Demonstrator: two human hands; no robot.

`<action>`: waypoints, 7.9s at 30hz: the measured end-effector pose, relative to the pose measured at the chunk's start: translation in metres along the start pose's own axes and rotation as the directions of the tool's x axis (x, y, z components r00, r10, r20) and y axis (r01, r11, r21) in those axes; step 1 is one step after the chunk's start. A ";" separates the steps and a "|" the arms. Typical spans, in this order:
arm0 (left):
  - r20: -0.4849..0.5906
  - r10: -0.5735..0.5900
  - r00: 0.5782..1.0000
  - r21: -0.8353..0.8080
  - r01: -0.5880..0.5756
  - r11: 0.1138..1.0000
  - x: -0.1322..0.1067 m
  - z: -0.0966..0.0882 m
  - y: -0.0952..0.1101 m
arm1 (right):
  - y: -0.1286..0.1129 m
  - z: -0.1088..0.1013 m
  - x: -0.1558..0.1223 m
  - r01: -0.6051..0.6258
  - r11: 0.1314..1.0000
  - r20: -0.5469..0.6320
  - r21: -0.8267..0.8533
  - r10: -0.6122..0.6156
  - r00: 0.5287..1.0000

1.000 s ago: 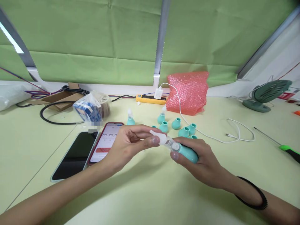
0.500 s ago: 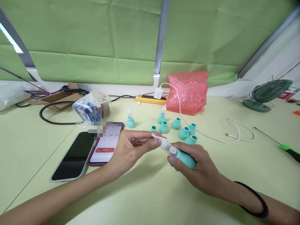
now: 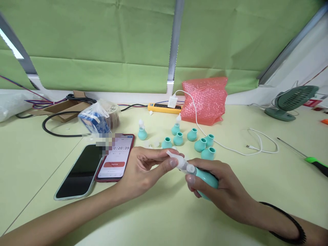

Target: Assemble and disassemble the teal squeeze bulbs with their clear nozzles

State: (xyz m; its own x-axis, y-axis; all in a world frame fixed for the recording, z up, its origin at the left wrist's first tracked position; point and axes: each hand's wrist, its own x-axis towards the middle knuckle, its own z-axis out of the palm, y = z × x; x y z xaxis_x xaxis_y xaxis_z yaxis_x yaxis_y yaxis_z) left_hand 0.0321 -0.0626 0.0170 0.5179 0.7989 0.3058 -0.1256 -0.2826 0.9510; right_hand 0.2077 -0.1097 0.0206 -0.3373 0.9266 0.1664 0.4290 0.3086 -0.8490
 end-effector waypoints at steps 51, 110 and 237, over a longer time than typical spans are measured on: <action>0.327 -0.157 0.932 0.348 0.036 0.937 0.006 -0.014 0.034 | 0.006 0.017 0.003 0.000 0.955 0.034 0.297 -0.010 0.999; -0.040 -0.152 0.988 0.899 0.102 0.426 0.137 -0.096 -0.022 | 0.020 -0.006 0.016 0.057 0.812 -0.176 0.581 0.057 0.983; -0.207 -0.107 0.972 0.216 0.152 0.965 -0.026 -0.002 -0.077 | 0.098 0.037 0.034 0.330 0.774 -0.052 -0.541 -0.422 0.905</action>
State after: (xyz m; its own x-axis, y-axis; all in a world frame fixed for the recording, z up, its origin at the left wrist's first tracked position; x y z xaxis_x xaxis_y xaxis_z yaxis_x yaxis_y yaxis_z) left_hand 0.0265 -0.0608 -0.0644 0.3418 0.9170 0.2054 0.1399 -0.2658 0.9538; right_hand 0.2073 -0.0564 -0.0760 -0.4427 0.7198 0.5346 0.6740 0.6604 -0.3311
